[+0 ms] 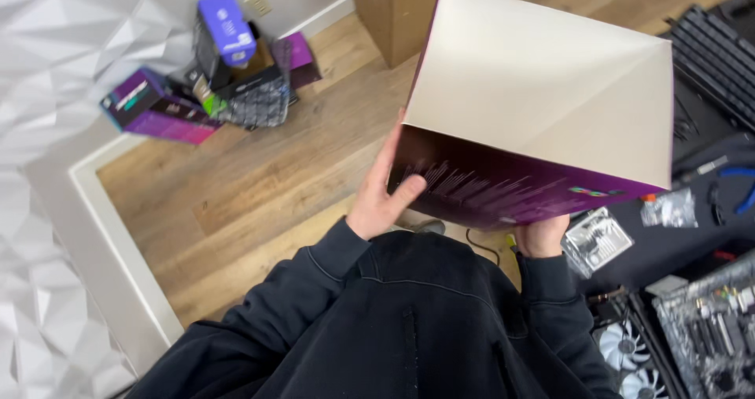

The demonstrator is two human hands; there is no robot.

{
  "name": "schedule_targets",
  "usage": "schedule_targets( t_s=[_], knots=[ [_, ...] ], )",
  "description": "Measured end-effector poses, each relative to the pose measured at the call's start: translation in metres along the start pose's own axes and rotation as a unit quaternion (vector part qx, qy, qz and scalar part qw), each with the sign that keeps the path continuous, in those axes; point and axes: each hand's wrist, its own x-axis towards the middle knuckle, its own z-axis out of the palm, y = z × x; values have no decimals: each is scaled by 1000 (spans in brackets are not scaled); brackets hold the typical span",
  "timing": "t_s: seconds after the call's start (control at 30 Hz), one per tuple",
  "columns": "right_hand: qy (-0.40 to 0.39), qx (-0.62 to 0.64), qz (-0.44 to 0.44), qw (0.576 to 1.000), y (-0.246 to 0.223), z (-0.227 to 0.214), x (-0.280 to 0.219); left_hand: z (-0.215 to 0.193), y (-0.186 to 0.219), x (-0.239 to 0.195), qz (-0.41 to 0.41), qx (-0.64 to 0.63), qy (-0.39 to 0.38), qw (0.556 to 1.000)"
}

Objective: The person unboxes components for a computer liquid cooling system, handling the radiator and pump assembly, then applies thermal paste to the CPU surface on the motherboard before preparing the pump head for mounting.

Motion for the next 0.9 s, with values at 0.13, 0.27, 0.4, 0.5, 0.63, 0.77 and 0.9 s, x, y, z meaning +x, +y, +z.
schedule_targets(
  t_s=[0.13,0.27,0.4,0.5,0.63,0.77,0.9],
  knots=[
    [-50,-30,9,998,13,44,17,-21,-21,-52,-59,37,121,990],
    [-77,-51,12,996,34,95,32,-45,-2,-79,-68,171,212,960],
    [-18,15,86,996,23,122,14,-85,3,-100,-108,292,223,924],
    [-37,-20,153,987,55,116,14,-127,-18,-97,-98,412,182,888],
    [-61,-48,217,973,92,111,-2,-178,-104,-62,-67,480,75,871],
    [-55,-96,279,954,136,94,-13,-210,-238,-6,44,570,-182,800],
    [83,-122,323,935,180,86,-56,-233,-407,43,112,577,-356,727]
  ],
)
